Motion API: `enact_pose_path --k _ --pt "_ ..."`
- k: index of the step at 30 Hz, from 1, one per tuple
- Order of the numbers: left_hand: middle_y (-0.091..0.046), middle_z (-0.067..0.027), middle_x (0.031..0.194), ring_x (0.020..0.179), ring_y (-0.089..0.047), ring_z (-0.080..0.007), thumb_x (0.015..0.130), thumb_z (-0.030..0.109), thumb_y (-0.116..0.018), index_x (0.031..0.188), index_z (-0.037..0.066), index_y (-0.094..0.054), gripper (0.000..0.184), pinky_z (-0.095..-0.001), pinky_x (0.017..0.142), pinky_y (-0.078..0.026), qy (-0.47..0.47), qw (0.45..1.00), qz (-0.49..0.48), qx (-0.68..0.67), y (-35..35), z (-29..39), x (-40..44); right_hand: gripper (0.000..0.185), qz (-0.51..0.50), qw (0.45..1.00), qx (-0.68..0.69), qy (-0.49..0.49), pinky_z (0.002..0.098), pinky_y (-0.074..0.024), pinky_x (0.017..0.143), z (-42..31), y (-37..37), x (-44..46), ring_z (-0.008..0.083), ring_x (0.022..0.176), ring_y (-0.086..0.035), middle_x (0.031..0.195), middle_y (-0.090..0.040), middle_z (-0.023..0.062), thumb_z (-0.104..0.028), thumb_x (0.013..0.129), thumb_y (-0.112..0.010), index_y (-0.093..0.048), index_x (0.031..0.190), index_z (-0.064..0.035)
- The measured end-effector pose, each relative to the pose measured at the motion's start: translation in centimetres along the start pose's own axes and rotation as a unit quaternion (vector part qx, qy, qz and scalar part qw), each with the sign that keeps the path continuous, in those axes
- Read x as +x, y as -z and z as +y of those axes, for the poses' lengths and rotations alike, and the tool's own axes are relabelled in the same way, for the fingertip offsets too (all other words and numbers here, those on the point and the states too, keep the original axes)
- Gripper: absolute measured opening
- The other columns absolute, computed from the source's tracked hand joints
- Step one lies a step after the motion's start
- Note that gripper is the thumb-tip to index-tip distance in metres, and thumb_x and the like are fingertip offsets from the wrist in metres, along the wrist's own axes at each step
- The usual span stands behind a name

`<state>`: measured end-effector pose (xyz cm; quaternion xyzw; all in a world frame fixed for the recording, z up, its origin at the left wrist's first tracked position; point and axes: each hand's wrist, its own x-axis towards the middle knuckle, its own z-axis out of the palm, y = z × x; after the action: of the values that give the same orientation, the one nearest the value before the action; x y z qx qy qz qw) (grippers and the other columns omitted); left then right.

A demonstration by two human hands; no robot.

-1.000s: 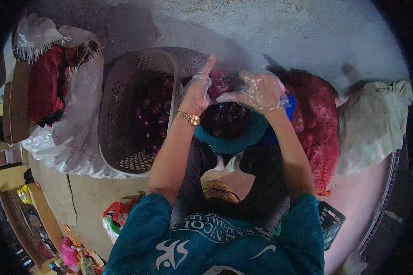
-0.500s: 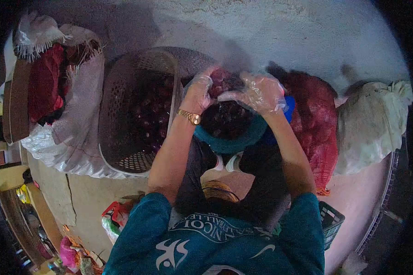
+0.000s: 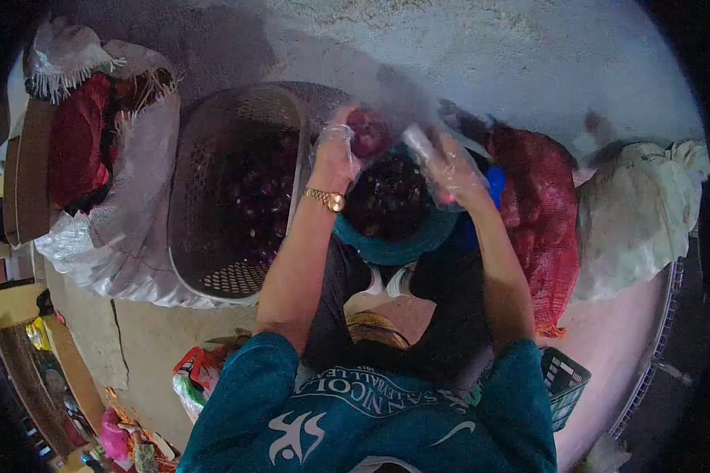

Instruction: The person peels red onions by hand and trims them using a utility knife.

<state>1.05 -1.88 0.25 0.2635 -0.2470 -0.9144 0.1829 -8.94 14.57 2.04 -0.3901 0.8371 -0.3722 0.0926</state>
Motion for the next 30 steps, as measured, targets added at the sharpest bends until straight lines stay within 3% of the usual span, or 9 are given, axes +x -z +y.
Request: enact_pose_path --k 1,2,3,8,12,18,22,24,30 --pt "-0.063 -0.0120 0.106 0.099 -0.063 -0.0283 0.090 0.023 -0.056 0.108 0.006 -0.057 0.024 -0.0491 0.085 -0.054 0.003 0.999 0.022 -0.041 -0.1 0.4 0.1 0.045 -0.063 0.954 0.253 -0.148 0.0362 -0.0506 0.075 0.5 -0.3 0.3 0.0250 0.093 -0.064 0.102 -0.064 0.0170 -0.039 0.087 -0.061 -0.056 0.109 -0.0001" --pt "-0.063 -0.0120 0.106 0.099 -0.063 -0.0283 0.090 0.023 -0.056 0.108 0.006 -0.057 0.024 -0.0491 0.085 -0.054 0.002 0.999 0.021 -0.041 0.2 0.7 0.5 0.034 -0.121 0.820 0.483 -0.283 0.0311 -0.0501 0.078 0.7 -0.3 0.5 0.0212 0.098 -0.062 0.108 -0.064 0.0115 -0.021 0.090 -0.060 -0.054 0.119 -0.0021" --pt "-0.063 -0.0128 0.106 0.101 -0.061 -0.0300 0.090 0.023 -0.055 0.107 0.007 -0.057 0.024 -0.0520 0.085 -0.053 0.006 0.997 0.041 -0.069 0.6 0.9 0.7 0.028 -0.138 0.788 0.548 -0.244 0.0285 -0.0497 0.078 1.1 0.1 0.3 0.0159 0.095 -0.060 0.110 -0.062 0.0089 -0.017 0.093 -0.057 -0.053 0.118 -0.0038" --pt "-0.060 -0.0174 0.108 0.107 -0.057 -0.0372 0.089 0.027 -0.056 0.108 0.005 -0.055 0.029 -0.0592 0.089 -0.048 -0.015 0.988 0.109 -0.104 0.8 0.9 0.6 0.022 -0.099 0.728 0.641 -0.223 0.0288 -0.0497 0.070 0.7 0.3 -0.3 0.0138 0.085 -0.060 0.107 -0.062 0.0080 -0.016 0.093 -0.059 -0.054 0.110 -0.0045" --pt "-0.058 -0.0141 0.105 0.098 -0.059 -0.0338 0.089 0.033 -0.055 0.107 0.004 -0.053 0.034 -0.0560 0.086 -0.051 -0.050 0.997 -0.019 -0.061 0.9 0.8 0.7 0.024 -0.094 0.670 0.702 -0.223 0.0266 -0.0480 0.061 -0.6 0.1 -1.8 0.0130 0.078 -0.058 0.096 -0.061 0.0038 -0.020 0.093 -0.061 -0.054 0.110 -0.0057" --pt "-0.059 -0.0195 0.108 0.104 -0.058 -0.0396 0.090 0.026 -0.052 0.109 -0.001 -0.052 0.033 -0.0570 0.092 -0.048 -0.030 0.993 -0.022 -0.113 1.4 0.9 1.4 0.029 -0.014 0.741 0.607 -0.285 0.0228 -0.0386 0.049 -4.0 1.3 -2.7 0.0068 0.062 -0.045 0.082 -0.050 -0.0016 -0.031 0.094 -0.058 -0.052 0.112 -0.0086" --pt "-0.059 -0.0192 0.107 0.101 -0.059 -0.0373 0.090 0.024 -0.050 0.108 0.000 -0.054 0.030 -0.0554 0.090 -0.049 -0.082 0.992 0.028 -0.087 0.8 1.1 0.8 0.029 0.016 0.707 0.665 -0.240 0.0211 -0.0348 0.044 -3.1 0.0 -2.9 0.0049 0.057 -0.044 0.078 -0.050 -0.0035 -0.036 0.095 -0.056 -0.054 0.109 -0.0097" --pt "-0.060 -0.0185 0.107 0.100 -0.059 -0.0367 0.090 0.023 -0.049 0.107 0.001 -0.054 0.029 -0.0551 0.089 -0.050 -0.049 0.992 0.010 -0.116 0.9 1.0 1.2 0.032 -0.034 0.787 0.582 -0.200 0.0198 -0.0316 0.040 -2.9 -0.1 -3.0 0.0042 0.050 -0.041 0.073 -0.049 -0.0050 -0.040 0.095 -0.054 -0.058 0.105 -0.0095" --pt "-0.060 -0.0185 0.107 0.099 -0.059 -0.0378 0.091 0.024 -0.048 0.108 0.000 -0.055 0.030 -0.0550 0.091 -0.049 -0.035 0.989 0.000 -0.141 1.4 0.5 1.8 0.032 0.019 0.818 0.544 -0.187 0.0196 -0.0326 0.039 -4.3 -0.7 -2.6 0.0026 0.046 -0.040 0.068 -0.049 -0.0041 -0.041 0.097 -0.049 -0.055 0.090 -0.0107"
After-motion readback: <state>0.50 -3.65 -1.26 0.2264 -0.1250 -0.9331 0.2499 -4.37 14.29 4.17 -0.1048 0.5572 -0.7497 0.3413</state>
